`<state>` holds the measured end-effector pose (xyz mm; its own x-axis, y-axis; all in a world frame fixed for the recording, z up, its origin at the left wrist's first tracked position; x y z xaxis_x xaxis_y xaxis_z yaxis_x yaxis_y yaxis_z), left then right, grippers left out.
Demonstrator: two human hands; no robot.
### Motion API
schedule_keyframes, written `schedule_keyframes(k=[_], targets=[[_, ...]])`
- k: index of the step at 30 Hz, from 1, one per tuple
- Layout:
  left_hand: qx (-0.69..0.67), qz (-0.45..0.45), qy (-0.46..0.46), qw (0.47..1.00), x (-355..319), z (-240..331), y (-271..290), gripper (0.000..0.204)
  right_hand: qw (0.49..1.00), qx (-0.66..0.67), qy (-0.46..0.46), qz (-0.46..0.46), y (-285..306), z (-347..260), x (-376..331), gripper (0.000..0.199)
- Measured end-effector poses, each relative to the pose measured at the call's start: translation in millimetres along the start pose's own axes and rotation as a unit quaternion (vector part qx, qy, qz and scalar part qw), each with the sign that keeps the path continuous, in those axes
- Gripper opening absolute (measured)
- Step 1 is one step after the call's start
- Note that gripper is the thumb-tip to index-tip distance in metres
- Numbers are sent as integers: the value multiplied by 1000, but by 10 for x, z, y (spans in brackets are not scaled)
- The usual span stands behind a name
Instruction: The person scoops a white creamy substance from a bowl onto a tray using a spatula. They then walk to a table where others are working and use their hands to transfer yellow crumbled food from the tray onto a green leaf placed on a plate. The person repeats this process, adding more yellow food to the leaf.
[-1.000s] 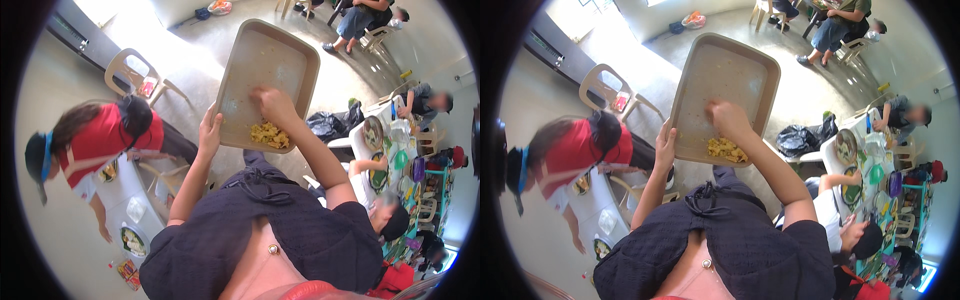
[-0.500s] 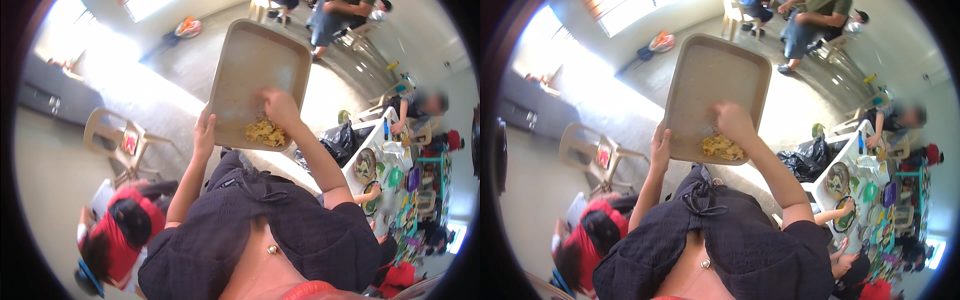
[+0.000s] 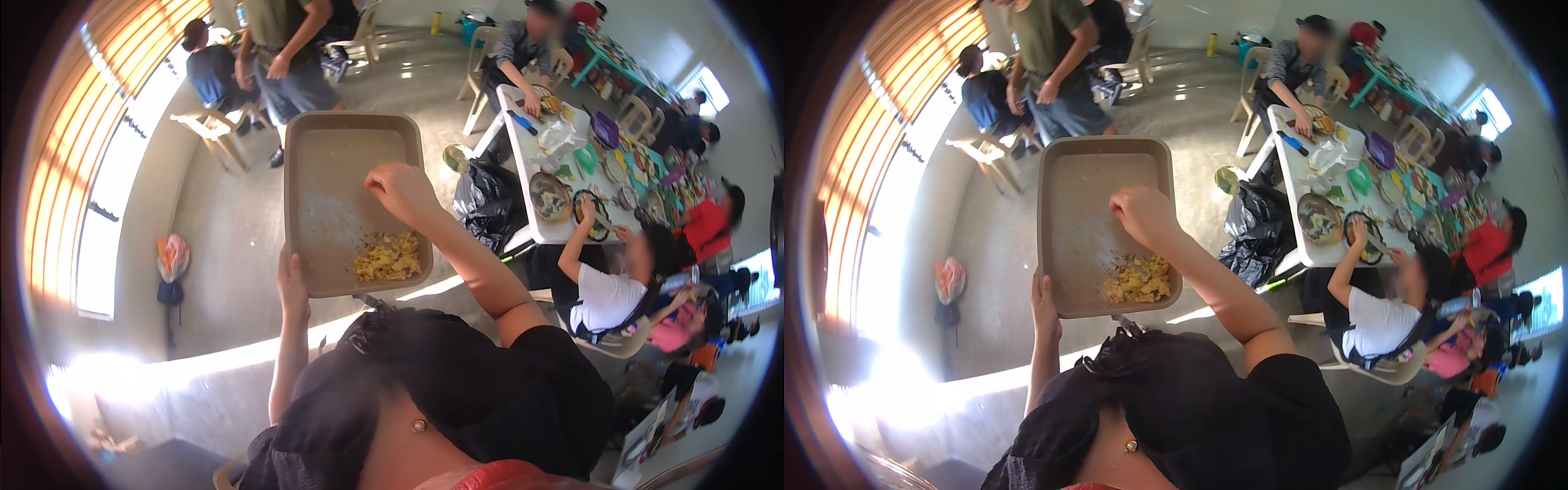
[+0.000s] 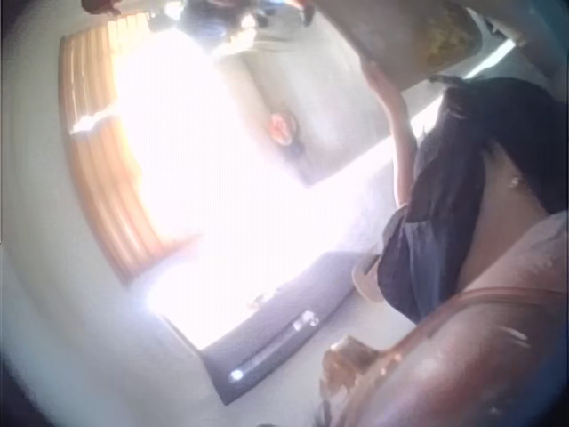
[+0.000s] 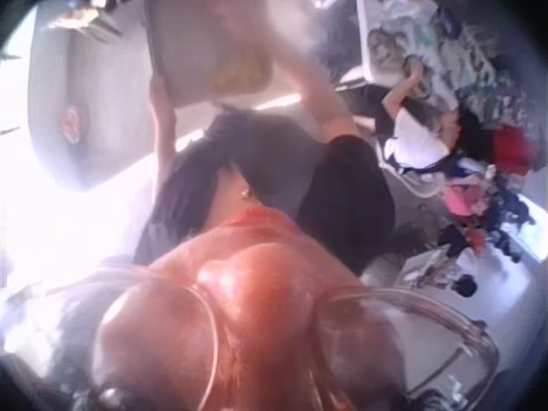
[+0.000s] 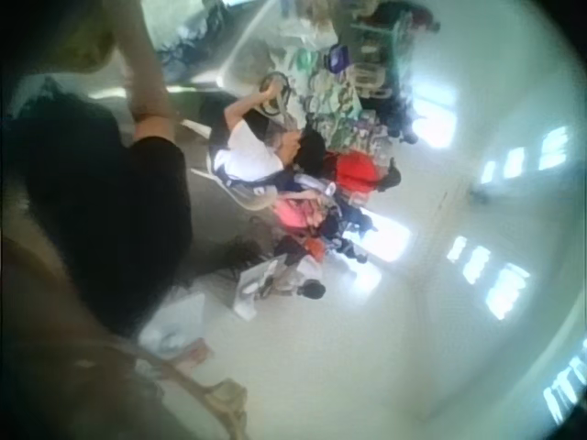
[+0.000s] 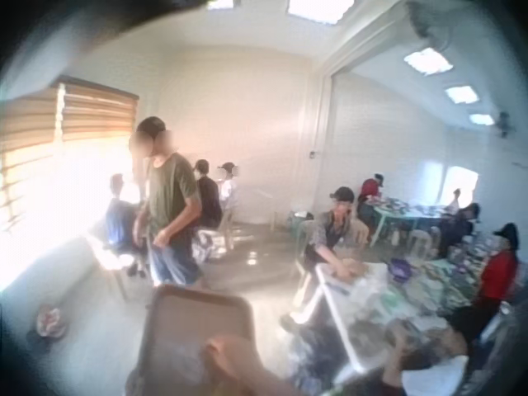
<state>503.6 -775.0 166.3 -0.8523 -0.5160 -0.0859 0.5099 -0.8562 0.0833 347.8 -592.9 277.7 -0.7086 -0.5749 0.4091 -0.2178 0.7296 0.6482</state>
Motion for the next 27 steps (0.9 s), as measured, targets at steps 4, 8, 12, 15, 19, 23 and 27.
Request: schedule_keyframes(k=[4, 8, 12, 15, 19, 23, 27], targets=[[1, -45, -32, 998, 437, 75, 22, 43, 998, -46, -46, -13, -4, 148, 19, 6], [18, -58, -44, 997, 789, 55, -5, 43, 994, -100, -47, 7, -53, 433, 64, 10], [-5, -65, -33, 997, 972, 86, 14, 44, 987, -111, -118, -16, -136, 538, 359, 15], [-6, -49, -29, 998, 1129, 47, 76, 43, 986, -140, -86, 17, -207, 638, 767, 20], [16, -21, -46, 999, 1367, 110, 140, 43, 992, -90, -30, 81, -451, 887, 1484, 28], [77, -1, -86, 993, 1688, 173, 123, 42, 991, -80, 64, 89, -990, 911, 1932, 40], [94, 39, -55, 993, 2146, 202, 177, 42, 985, -86, 106, -105, -1432, 594, 1942, 42]])
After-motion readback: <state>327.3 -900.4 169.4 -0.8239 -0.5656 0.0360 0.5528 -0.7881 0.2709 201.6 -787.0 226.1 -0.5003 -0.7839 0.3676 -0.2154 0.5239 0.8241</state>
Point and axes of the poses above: each hand's wrist, its own x-axis towards the middle knuckle, its own y-axis out of the back of the hand, z = x × y, the point moved 6 cm from there along x, towards the middle knuckle, and after that the axes turned 11 degrees about x, right-handed, at the moved point
